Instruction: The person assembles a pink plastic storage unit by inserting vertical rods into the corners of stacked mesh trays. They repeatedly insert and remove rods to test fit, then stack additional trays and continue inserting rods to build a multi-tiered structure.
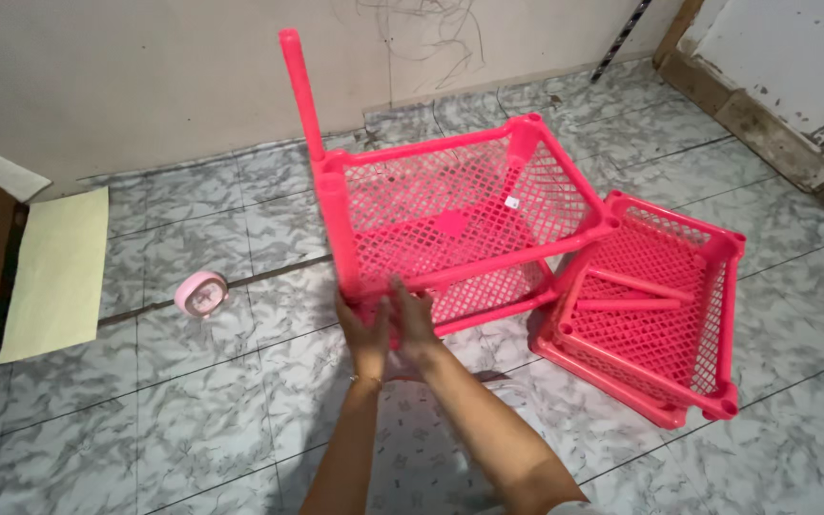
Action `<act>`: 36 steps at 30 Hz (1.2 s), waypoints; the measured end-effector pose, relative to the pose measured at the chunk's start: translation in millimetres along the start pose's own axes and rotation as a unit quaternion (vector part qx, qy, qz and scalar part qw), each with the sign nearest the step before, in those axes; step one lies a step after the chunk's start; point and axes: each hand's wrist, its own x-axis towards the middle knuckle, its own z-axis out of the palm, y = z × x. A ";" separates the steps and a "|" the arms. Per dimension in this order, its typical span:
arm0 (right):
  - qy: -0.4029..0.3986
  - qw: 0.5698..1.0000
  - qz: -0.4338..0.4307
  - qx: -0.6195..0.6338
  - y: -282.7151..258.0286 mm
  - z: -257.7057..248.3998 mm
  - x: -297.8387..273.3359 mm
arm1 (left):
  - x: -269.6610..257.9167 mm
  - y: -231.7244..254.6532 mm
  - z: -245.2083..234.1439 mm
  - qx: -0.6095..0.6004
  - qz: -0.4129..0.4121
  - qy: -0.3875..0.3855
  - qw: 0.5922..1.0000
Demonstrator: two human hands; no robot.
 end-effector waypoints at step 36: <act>0.049 0.934 0.187 -0.300 -294.1 -273.8 122.3 | 54.4 -57.3 9.1 -0.202 -0.113 0.005 0.973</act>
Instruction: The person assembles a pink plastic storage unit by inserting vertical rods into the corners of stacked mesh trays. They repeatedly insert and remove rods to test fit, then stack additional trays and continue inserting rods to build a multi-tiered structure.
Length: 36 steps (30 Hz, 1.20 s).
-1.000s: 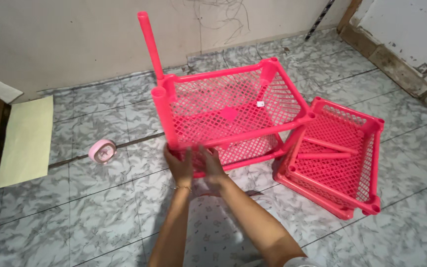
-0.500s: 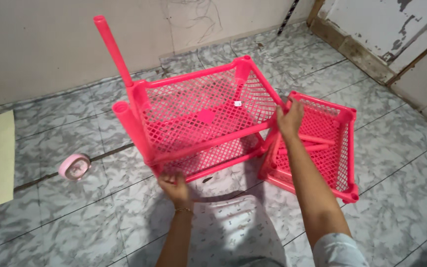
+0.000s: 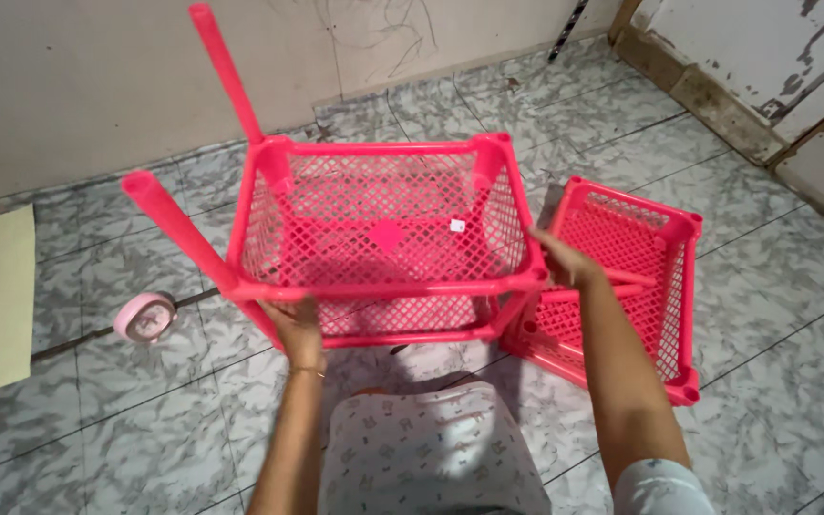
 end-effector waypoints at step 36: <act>-0.294 0.878 -0.376 0.026 237.9 194.2 -33.3 | -115.1 103.6 129.7 0.459 0.336 -0.335 0.751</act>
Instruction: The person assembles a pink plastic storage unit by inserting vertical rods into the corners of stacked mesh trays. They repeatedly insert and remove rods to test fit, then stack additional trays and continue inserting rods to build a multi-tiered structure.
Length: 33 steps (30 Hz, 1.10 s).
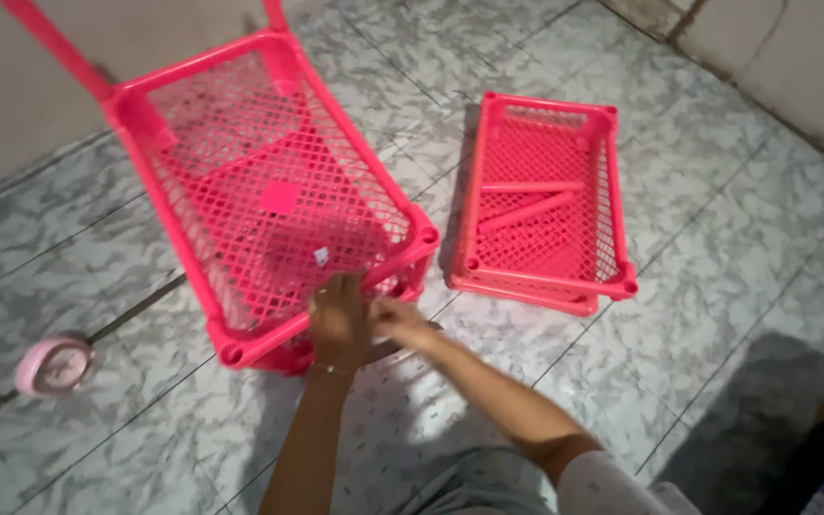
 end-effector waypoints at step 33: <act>0.605 0.764 0.193 -0.111 -49.8 -301.4 -62.4 | 30.2 42.2 36.7 0.038 0.012 -0.055 0.998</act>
